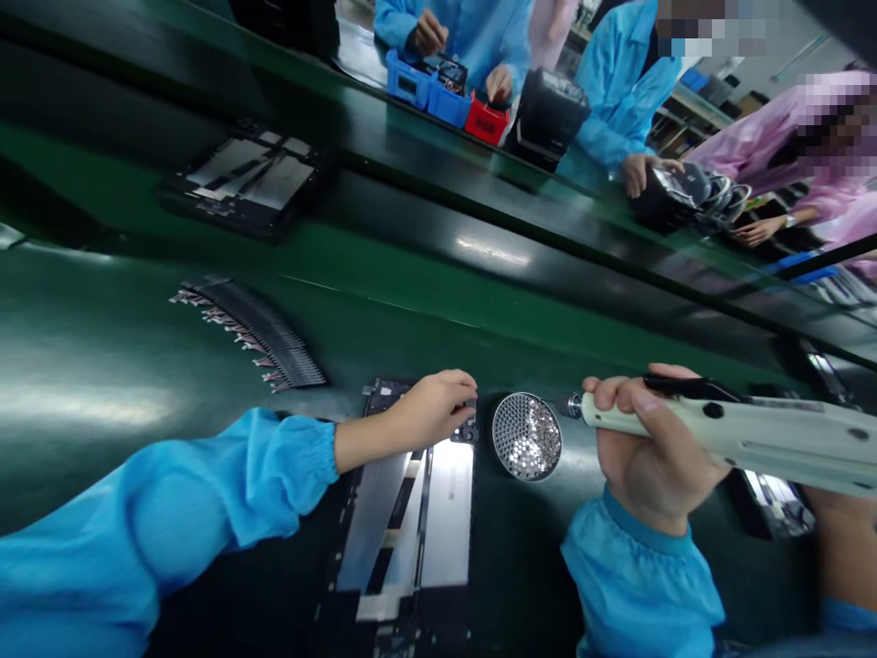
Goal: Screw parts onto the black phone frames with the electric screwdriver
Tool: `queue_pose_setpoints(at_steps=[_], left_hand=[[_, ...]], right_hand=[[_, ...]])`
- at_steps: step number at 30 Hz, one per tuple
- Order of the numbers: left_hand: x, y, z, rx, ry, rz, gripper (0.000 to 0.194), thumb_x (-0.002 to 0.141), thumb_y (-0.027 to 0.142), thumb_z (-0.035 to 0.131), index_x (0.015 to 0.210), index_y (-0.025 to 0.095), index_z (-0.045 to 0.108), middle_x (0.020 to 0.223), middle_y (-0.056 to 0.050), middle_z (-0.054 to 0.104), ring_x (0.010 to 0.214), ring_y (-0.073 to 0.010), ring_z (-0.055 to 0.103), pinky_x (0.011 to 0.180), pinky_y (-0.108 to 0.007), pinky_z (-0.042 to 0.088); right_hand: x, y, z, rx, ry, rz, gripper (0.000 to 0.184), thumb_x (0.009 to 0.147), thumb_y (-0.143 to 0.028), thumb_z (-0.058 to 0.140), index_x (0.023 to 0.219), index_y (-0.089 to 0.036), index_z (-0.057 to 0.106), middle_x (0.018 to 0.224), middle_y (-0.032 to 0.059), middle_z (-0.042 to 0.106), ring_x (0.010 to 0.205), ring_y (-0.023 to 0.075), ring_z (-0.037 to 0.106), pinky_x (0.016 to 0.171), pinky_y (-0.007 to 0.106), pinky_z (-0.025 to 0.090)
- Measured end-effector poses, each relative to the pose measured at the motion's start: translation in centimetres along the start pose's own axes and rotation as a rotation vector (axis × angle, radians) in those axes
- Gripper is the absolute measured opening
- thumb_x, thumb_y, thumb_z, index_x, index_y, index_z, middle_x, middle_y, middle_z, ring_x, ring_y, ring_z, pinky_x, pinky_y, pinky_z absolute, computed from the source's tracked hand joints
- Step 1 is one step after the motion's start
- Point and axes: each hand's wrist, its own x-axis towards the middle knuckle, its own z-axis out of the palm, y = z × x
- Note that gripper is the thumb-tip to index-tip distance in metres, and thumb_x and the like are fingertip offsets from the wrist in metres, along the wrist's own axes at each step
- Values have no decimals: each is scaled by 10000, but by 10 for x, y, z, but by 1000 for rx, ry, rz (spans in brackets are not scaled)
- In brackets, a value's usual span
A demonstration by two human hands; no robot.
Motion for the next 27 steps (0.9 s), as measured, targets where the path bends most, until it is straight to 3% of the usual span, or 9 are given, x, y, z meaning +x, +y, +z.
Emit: queue_pose_setpoints(at_steps=[8,10,13,17,20,27], left_hand=[[-3,3,-1,180,-174,181,248,980,150,508,892,154,740,1082,-125,722,1045,-237,634,911,-370,524],[-8,6,-4,239,-201,211,248,997,227,515,1030,120,737,1182,-167,706,1142,-292,606,966,-435,489],[-15,9,-10,419,-234,252,431,1027,350,459,1266,43,644,1379,-222,601,1245,-366,550,988,-513,450],[-23,12,-17,527,-281,236,518,1016,454,438,1344,92,609,1465,-151,552,1239,-402,557,988,-549,433],[-35,21,-14,556,-264,225,537,988,481,491,1344,98,614,1463,-147,555,1217,-416,576,985,-551,433],[-57,36,1,501,-101,180,501,934,513,616,1235,121,696,1288,-212,663,1152,-334,635,996,-432,449]], right_hand=[[-4,2,0,-26,-58,-14,189,779,-136,660,963,-174,644,617,-36,586,631,174,633,750,423,544],[-5,4,1,-46,-62,-24,193,780,-133,663,969,-169,650,622,-27,598,632,188,646,719,417,543],[-5,6,6,-55,-83,-53,212,773,-122,646,979,-170,659,621,-22,603,607,186,631,672,402,529],[-7,6,20,10,-161,-95,251,778,-79,590,997,-174,664,582,-35,563,532,144,551,615,359,493],[-14,7,31,34,-224,-77,264,791,-57,569,1006,-174,668,577,-38,550,517,136,533,588,344,480],[-40,21,33,5,-394,64,298,855,-32,556,1087,-190,659,656,-13,595,590,157,574,639,385,498]])
